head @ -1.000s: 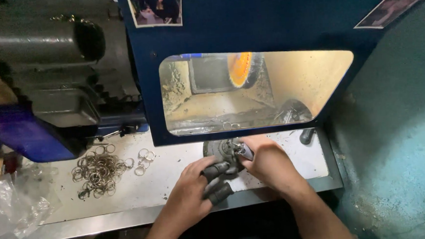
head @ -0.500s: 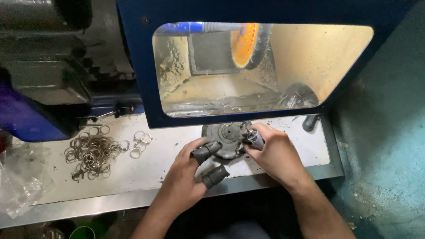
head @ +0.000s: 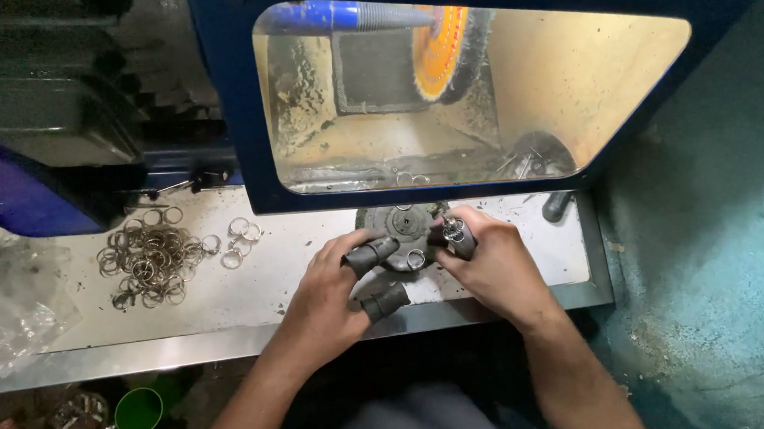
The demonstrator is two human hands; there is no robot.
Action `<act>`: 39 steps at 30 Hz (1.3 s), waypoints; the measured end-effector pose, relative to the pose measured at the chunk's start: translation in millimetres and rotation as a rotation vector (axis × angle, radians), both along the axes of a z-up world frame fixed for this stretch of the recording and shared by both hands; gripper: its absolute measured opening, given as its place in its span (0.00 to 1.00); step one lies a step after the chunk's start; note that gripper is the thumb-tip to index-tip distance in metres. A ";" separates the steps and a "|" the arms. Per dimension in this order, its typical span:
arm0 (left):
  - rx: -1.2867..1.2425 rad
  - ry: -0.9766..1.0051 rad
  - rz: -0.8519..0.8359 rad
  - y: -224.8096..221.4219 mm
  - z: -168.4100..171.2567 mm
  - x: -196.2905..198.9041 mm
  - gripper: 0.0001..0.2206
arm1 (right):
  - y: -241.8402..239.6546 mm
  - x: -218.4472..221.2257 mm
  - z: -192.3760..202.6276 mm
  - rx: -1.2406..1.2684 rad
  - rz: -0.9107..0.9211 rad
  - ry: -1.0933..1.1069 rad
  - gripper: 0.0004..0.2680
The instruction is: Using a handheld rotary tool to polish or finish small metal rings at a jewelry workbench.
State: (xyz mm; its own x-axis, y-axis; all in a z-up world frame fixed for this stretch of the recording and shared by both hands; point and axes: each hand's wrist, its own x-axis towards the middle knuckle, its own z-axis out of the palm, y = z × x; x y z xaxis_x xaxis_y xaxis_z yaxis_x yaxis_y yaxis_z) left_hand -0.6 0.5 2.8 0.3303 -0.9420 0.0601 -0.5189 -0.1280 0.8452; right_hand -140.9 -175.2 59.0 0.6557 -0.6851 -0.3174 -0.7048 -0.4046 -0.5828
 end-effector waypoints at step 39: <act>-0.184 -0.404 0.080 -45.5 -25.6 -23.7 0.08 | -2.5 -9.9 -15.2 0.128 -0.014 -0.027 0.14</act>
